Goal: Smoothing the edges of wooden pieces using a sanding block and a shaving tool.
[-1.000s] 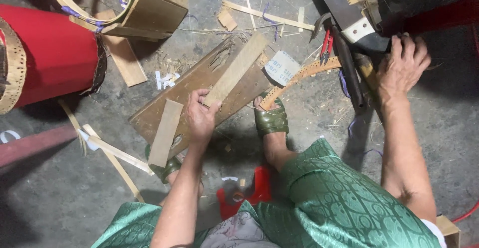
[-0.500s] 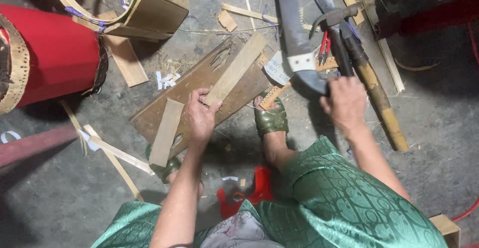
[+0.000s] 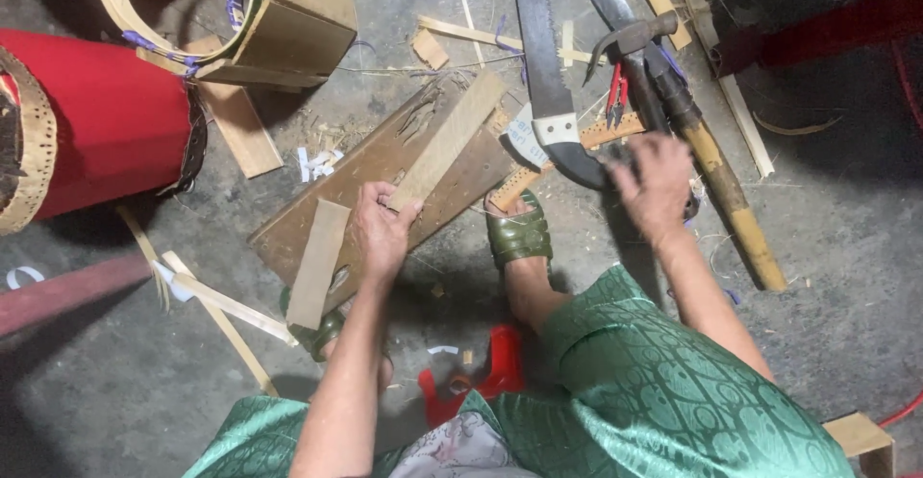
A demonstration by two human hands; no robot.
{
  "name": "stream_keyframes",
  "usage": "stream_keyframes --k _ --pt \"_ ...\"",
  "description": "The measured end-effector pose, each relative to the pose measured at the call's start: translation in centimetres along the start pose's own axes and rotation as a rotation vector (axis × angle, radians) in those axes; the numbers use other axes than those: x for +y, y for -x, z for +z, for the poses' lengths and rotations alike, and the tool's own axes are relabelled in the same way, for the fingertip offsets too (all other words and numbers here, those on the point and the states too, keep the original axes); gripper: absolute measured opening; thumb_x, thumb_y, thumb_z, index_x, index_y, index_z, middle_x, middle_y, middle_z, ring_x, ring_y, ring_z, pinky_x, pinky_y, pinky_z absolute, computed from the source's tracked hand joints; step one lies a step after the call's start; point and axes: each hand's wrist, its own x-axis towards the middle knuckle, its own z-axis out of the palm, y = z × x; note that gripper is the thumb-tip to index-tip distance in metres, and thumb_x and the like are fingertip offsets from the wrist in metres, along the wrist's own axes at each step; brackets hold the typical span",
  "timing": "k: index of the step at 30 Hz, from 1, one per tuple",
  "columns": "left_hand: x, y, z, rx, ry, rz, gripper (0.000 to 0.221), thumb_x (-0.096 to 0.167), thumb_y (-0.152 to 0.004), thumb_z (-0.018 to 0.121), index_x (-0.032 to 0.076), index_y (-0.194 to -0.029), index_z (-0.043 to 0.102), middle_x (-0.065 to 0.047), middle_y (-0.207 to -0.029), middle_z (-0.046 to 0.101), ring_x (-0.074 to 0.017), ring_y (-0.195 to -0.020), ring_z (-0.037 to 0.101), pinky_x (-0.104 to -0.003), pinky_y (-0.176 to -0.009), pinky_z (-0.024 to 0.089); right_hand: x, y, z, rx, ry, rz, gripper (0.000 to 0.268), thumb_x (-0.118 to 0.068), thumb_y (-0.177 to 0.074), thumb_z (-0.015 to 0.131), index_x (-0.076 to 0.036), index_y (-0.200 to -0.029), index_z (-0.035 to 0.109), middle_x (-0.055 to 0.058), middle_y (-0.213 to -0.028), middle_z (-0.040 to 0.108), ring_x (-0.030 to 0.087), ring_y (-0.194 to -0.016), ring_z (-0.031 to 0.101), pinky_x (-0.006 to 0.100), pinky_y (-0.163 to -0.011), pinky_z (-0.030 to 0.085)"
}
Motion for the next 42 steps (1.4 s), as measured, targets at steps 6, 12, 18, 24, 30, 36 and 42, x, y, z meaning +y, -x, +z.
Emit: stream_keyframes --k 6,12,18,24,30,36,42 --pt "-0.3 -0.2 0.1 0.0 -0.056 -0.002 0.041 0.025 -0.073 0.092 0.014 -0.101 0.066 -0.003 -0.091 0.065 -0.0245 -0.071 0.069 -0.039 -0.066 0.051 7.7 -2.9 -0.7 0.056 -0.018 0.261 0.05 -0.017 -0.099 0.084 0.0 -0.139 0.059 0.017 -0.123 0.048 0.04 -0.119 0.045 0.052 -0.094 0.046" --pt "0.0 -0.3 -0.3 -0.035 -0.071 -0.011 0.04 0.022 -0.074 0.091 0.011 -0.102 0.064 -0.007 -0.091 0.064 -0.0282 -0.073 0.069 -0.042 -0.067 0.051 10.6 -3.3 0.7 -0.179 0.141 0.249 0.044 -0.031 -0.101 0.079 -0.004 -0.13 0.061 0.015 -0.109 0.053 0.039 -0.105 0.058 0.058 -0.079 0.055" --pt "0.6 -0.3 -0.7 -0.062 -0.086 -0.02 0.039 0.025 -0.075 0.091 0.012 -0.1 0.064 -0.006 -0.091 0.064 -0.0273 -0.073 0.07 -0.041 -0.067 0.051 9.6 -3.4 -0.5 -0.205 0.18 0.299 0.044 -0.033 -0.104 0.076 -0.005 -0.132 0.055 0.01 -0.113 0.046 0.034 -0.108 0.054 0.059 -0.076 0.057" --pt "0.2 -0.2 0.0 -0.062 -0.232 -0.008 0.042 0.039 -0.083 0.087 0.024 -0.101 0.053 0.003 -0.09 0.057 -0.014 -0.071 0.059 -0.035 -0.065 0.046 5.3 -4.7 -5.2 -0.009 0.415 0.167 0.052 -0.027 -0.089 0.089 -0.006 -0.126 0.059 0.014 -0.11 0.047 0.032 -0.103 0.049 0.047 -0.046 0.055" --pt "-0.2 -0.2 0.3 -0.027 -0.192 0.012 0.041 0.037 -0.081 0.088 0.025 -0.1 0.054 0.004 -0.091 0.058 -0.0128 -0.074 0.057 -0.033 -0.068 0.045 5.5 -4.5 -6.2 0.105 0.588 0.091 0.059 -0.025 -0.073 0.094 -0.012 -0.122 0.064 0.01 -0.106 0.051 0.029 -0.101 0.051 0.039 -0.05 0.056" --pt "-0.1 -0.1 0.4 -0.004 -0.162 0.022 0.041 0.035 -0.079 0.088 0.024 -0.098 0.054 0.004 -0.088 0.058 -0.0142 -0.074 0.056 -0.034 -0.068 0.043 6.1 -3.8 -7.2 0.183 0.63 0.023 0.063 -0.019 -0.063 0.089 -0.01 -0.12 0.064 0.01 -0.106 0.055 0.03 -0.096 0.052 0.04 -0.07 0.053" --pt "-1.4 -0.4 1.2 0.012 -0.151 -0.001 0.04 0.032 -0.08 0.089 0.024 -0.1 0.054 0.005 -0.087 0.058 -0.0112 -0.073 0.056 -0.031 -0.07 0.045 6.0 -2.5 -8.8 0.378 0.686 -0.08 0.023 -0.029 -0.1 0.076 -0.01 -0.114 0.07 0.006 -0.099 0.058 0.025 -0.091 0.051 0.034 -0.071 0.047"
